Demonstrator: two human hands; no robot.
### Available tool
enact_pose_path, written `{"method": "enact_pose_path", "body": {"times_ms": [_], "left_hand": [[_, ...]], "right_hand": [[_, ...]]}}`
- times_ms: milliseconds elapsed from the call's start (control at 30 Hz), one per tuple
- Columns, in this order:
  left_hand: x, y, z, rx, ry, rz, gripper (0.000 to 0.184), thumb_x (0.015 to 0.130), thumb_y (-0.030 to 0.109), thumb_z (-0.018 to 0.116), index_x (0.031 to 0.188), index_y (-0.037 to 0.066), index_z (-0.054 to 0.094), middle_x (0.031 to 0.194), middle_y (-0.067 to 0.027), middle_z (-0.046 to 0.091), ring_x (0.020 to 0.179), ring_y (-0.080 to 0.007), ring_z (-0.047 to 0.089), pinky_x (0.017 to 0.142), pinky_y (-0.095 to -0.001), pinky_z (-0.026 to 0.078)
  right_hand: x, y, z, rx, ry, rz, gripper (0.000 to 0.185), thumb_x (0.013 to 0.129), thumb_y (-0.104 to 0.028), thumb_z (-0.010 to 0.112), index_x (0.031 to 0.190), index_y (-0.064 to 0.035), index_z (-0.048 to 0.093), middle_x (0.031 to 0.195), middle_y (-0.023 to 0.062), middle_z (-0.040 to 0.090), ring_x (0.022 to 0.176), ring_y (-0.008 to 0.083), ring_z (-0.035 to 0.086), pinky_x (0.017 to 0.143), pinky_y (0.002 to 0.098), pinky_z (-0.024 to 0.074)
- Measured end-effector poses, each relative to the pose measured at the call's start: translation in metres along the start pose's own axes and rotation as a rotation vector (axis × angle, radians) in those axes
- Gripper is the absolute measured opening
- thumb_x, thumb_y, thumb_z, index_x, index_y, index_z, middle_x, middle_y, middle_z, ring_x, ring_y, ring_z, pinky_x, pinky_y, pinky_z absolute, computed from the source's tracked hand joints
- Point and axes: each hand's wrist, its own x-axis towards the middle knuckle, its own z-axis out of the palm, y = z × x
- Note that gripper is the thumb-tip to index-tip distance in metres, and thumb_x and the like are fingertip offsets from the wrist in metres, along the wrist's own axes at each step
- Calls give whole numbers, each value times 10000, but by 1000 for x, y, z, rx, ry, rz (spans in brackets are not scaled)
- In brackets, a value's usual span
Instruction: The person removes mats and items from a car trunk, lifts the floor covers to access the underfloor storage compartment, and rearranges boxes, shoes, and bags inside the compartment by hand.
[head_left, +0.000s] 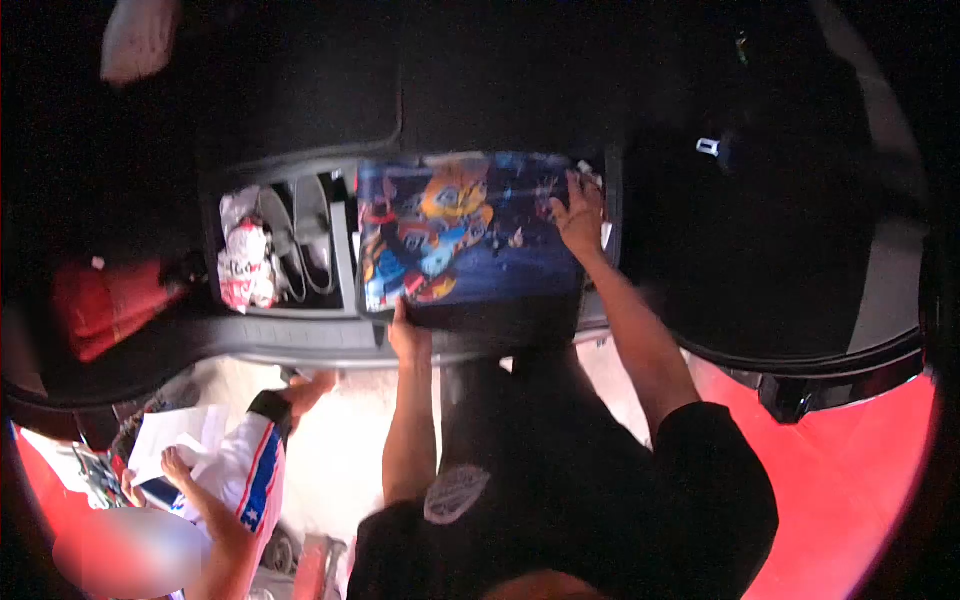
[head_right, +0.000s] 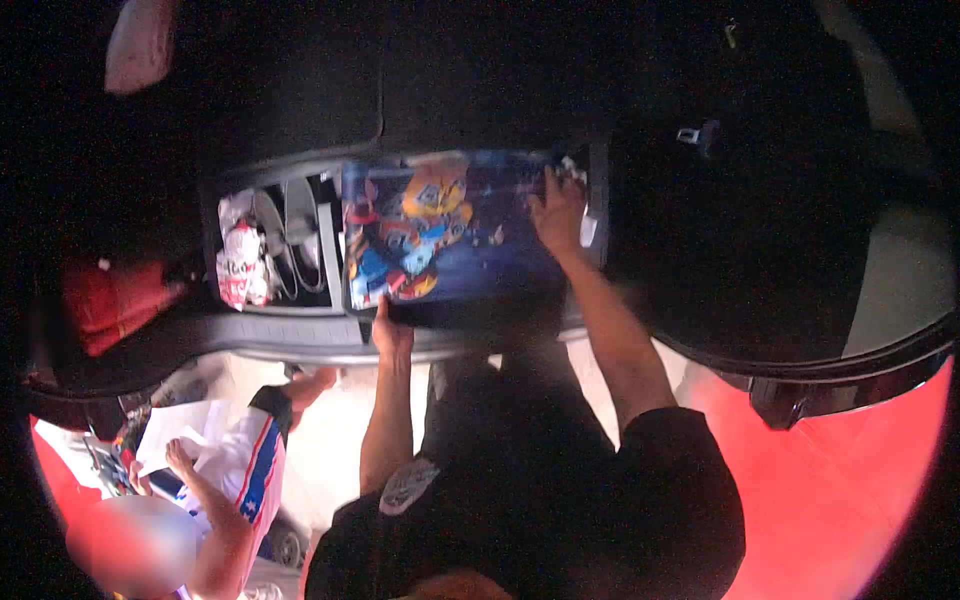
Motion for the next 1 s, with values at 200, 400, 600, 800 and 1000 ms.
{"method": "enact_pose_path", "body": {"times_ms": [200, 400, 600, 800, 1000], "left_hand": [[-53, 29, 17, 662, -66, 41, 344, 995, 308, 640, 1095, -19, 673, 991, -134, 720, 719, -264, 738, 532, -377, 604], [-61, 68, 0, 1371, -50, 179, 334, 1005, 307, 651, 999, -25, 682, 728, -110, 706, 612, -227, 693, 540, -334, 534], [-28, 109, 156, 872, -145, 522, 305, 1034, 225, 613, 1157, -52, 646, 959, -78, 687, 826, -103, 621, 647, -267, 506], [91, 132, 267, 418, -88, 276, 533, 1002, 284, 648, 1404, -7, 454, 1282, -252, 581, 941, -315, 672, 741, -448, 579], [129, 149, 301, 380, 50, 363, 665, 918, 303, 758, 1424, -33, 486, 1280, -221, 641, 1045, -343, 680, 776, -501, 597]], "right_hand": [[114, -47, -15, -284, -47, -193, 703, 934, -366, 705, 1540, -149, 422, 1544, 274, 367, 1434, 457, 354, 1174, 549, 322], [175, 13, -13, -126, 19, 363, 925, 864, -598, 719, 1558, -92, 375, 1552, 271, 367, 1413, 464, 394, 1134, 571, 387], [236, 114, 12, 103, -160, 600, 934, 843, -599, 745, 1475, 34, 474, 1495, 294, 481, 1360, 426, 501, 1097, 509, 430], [250, 156, 4, 324, -6, 527, 901, 811, -488, 825, 1441, 64, 492, 1383, 264, 587, 1290, 389, 567, 1078, 461, 456], [172, 14, -139, 720, 39, 502, 920, 920, -400, 748, 1570, 54, 283, 1541, 289, 429, 1433, 356, 446, 1170, 454, 380]]}}
